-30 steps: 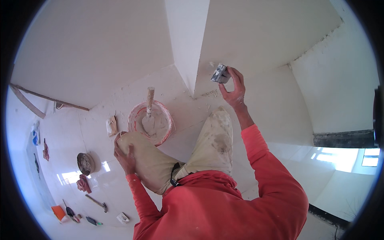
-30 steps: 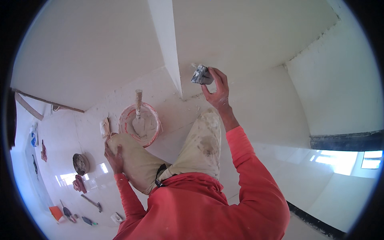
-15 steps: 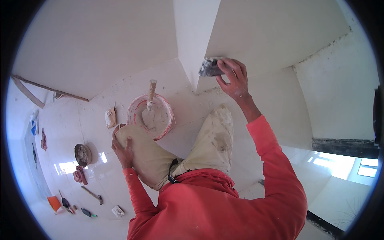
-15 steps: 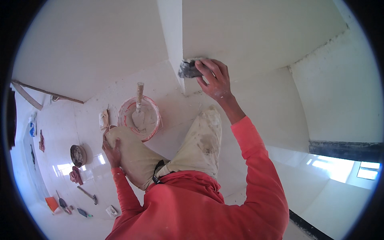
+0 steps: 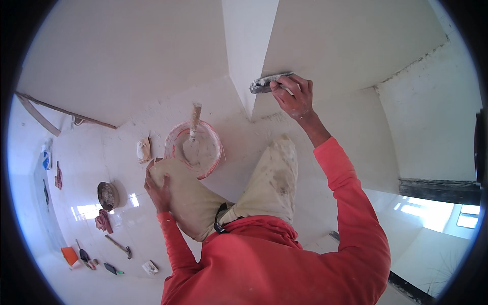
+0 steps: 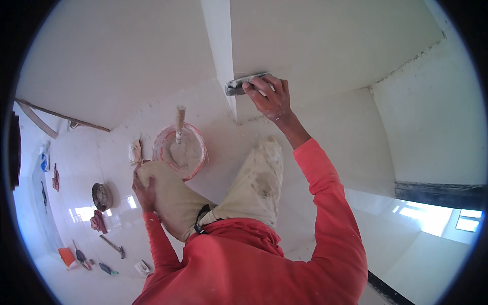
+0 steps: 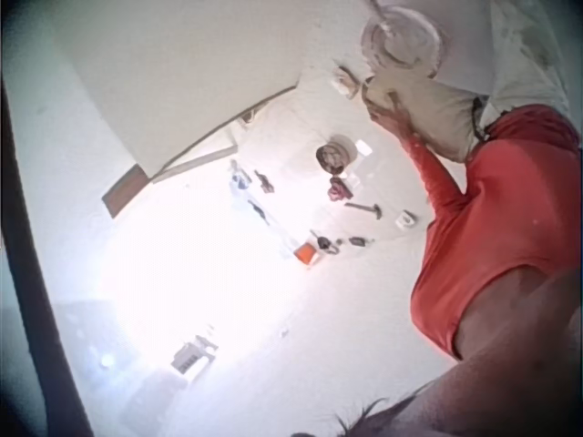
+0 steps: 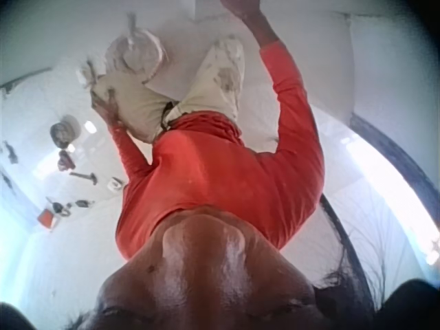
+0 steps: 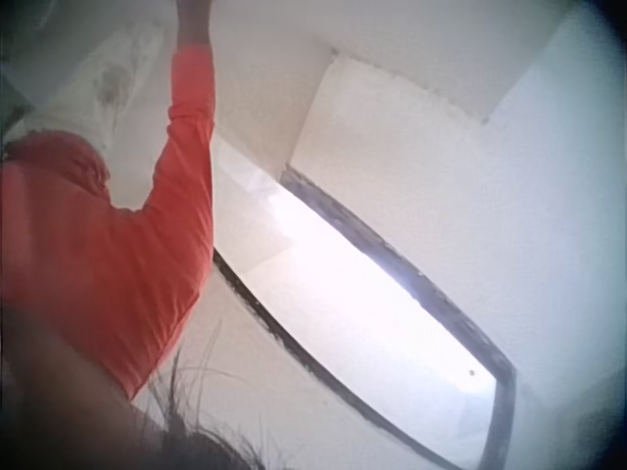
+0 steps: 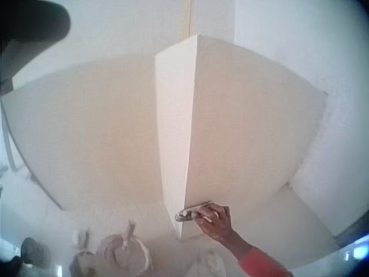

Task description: The person applies plaster to the corner of a wall using a trowel, dipping the tool into a bucket of plaster and smoothing the material along the edge.

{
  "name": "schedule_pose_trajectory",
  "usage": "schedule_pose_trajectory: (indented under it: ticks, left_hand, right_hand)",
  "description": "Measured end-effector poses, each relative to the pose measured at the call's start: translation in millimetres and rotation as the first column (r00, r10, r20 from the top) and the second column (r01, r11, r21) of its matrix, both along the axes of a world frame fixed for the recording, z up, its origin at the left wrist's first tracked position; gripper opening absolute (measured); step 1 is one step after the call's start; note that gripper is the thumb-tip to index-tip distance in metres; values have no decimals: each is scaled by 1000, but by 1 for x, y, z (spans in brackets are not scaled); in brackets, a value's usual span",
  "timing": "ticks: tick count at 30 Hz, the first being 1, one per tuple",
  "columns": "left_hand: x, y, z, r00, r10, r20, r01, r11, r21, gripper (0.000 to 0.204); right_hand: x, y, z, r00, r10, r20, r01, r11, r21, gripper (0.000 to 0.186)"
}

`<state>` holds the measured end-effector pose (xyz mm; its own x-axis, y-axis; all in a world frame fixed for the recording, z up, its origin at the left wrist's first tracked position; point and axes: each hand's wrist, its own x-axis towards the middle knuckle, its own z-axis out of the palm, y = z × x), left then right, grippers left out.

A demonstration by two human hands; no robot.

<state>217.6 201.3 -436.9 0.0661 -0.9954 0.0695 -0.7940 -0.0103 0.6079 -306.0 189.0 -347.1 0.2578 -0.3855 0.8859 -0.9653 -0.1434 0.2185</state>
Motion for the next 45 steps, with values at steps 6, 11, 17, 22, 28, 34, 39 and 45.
schedule_pose_trajectory:
  ticks: [6,11,17,22,28,34,39,45]
  left_hand:
    - [-1,0,3,1000,-15,-24,15,1000,22,79]
    - [-8,2,14,994,38,-100,-34,998,46,75]
    - [-8,1,13,997,-5,-83,5,1000,-5,71]
    - [-10,4,15,996,11,-93,-11,1000,-2,71]
    - [-5,1,13,998,-8,-56,7,1000,-16,70]
    - [-3,0,1,999,-15,-46,12,999,-45,67]
    - [-7,0,10,998,-11,-66,8,999,-47,62]
    - [-10,-1,14,995,-42,-88,37,997,-61,60]
  right_hand:
    - [-4,7,78,984,-45,170,73,984,-164,48]
    - [20,9,75,767,209,607,-137,977,-164,62]
    - [22,-8,77,741,165,651,-40,979,-202,63]
    - [-7,5,140,846,136,515,13,961,-275,61]
    - [2,11,124,978,127,163,-155,972,175,59]
    - [-22,23,-8,982,54,-179,20,922,387,41]
    - [-13,8,32,978,76,-194,-46,987,152,35]
    - [-2,-8,201,997,79,21,-75,988,-133,65]
